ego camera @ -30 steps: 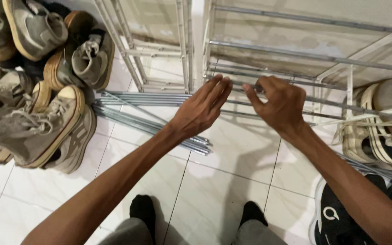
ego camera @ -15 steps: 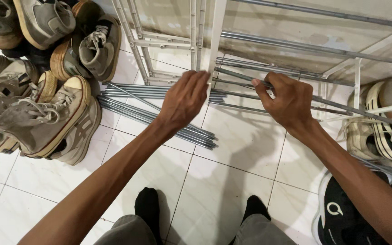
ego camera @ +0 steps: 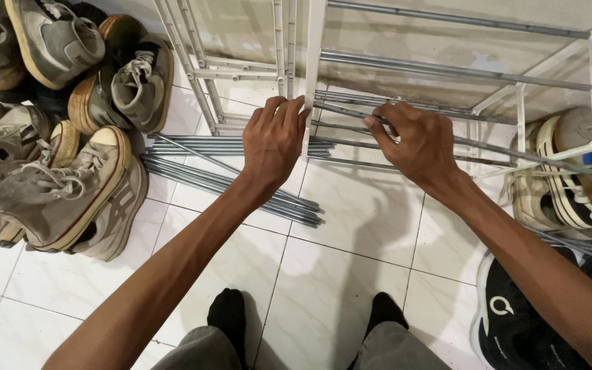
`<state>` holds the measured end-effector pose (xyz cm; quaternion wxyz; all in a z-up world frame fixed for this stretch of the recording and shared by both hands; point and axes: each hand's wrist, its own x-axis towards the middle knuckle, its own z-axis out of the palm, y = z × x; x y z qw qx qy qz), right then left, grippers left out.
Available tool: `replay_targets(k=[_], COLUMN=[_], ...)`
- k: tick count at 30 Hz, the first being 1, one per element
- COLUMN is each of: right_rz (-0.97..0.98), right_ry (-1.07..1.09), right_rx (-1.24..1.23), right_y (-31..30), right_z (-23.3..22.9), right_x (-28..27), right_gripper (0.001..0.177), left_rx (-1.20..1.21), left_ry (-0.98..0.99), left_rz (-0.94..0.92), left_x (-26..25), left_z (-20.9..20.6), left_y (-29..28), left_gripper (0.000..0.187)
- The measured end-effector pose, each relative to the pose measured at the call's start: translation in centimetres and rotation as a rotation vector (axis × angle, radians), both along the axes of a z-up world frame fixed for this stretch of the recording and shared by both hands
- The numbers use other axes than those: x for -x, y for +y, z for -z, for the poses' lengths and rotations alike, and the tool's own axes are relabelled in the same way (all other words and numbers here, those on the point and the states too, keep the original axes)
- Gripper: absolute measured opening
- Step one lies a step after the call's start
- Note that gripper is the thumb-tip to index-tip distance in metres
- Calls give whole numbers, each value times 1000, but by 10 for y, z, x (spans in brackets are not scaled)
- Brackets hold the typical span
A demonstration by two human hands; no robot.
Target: The person inserts metal rods into the slots of a white plastic shoe rack frame. They repeatedly pick up rods from the floor and slide them into the rack to form shelves.
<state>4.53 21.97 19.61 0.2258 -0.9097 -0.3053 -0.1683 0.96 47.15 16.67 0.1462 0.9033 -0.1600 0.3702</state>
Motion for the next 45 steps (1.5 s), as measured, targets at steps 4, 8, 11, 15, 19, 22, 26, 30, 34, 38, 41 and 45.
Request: replay_targets(k=[4,8,11,15,19,22,26,30,34,38,41,45], right_rz=[15,37,45,76,-7,-34,-40,-13,-69,-37,-5,-52], right_ry=[-59,-68,-25,1,-15,19,42,147,27,89,182,246], right_rx=[-29,-36,-32,-4,-71,-98,-132,-39,-34,-12,34,7], right_y=[1,-3,-3,-2,-4,-3,-3,-6,-7,-3,-3,-4], right_z=[0,-3,-4,-5,-6,-5,0,-5,-10,-12,-14,-14], right_x=[6,8,11,13,10,10,15,5,-1,-5,-8,-17], right_gripper=[19,18,17,18,19,18,18,18,18,20,22,25], left_rx=[31,62,87,116,135,139,151,106,164,196,226,237], left_ry=[-1,-5,10,44,11,0,14,9,7,37,47,29], left_rz=[10,19,27,48,48,44,46,62,45,82,96,97], left_x=[0,0,1,0,0,1,0,-2,0,-2,-1,-3], left_z=[0,0,1,2,2,1,3,4,2,-3,-4,-4], left_y=[-1,-1,-2,-1,-3,-3,-4,-1,-5,-1,-1,-1], left_gripper=[15,16,16,15,14,14,14,15,13,8,6,6])
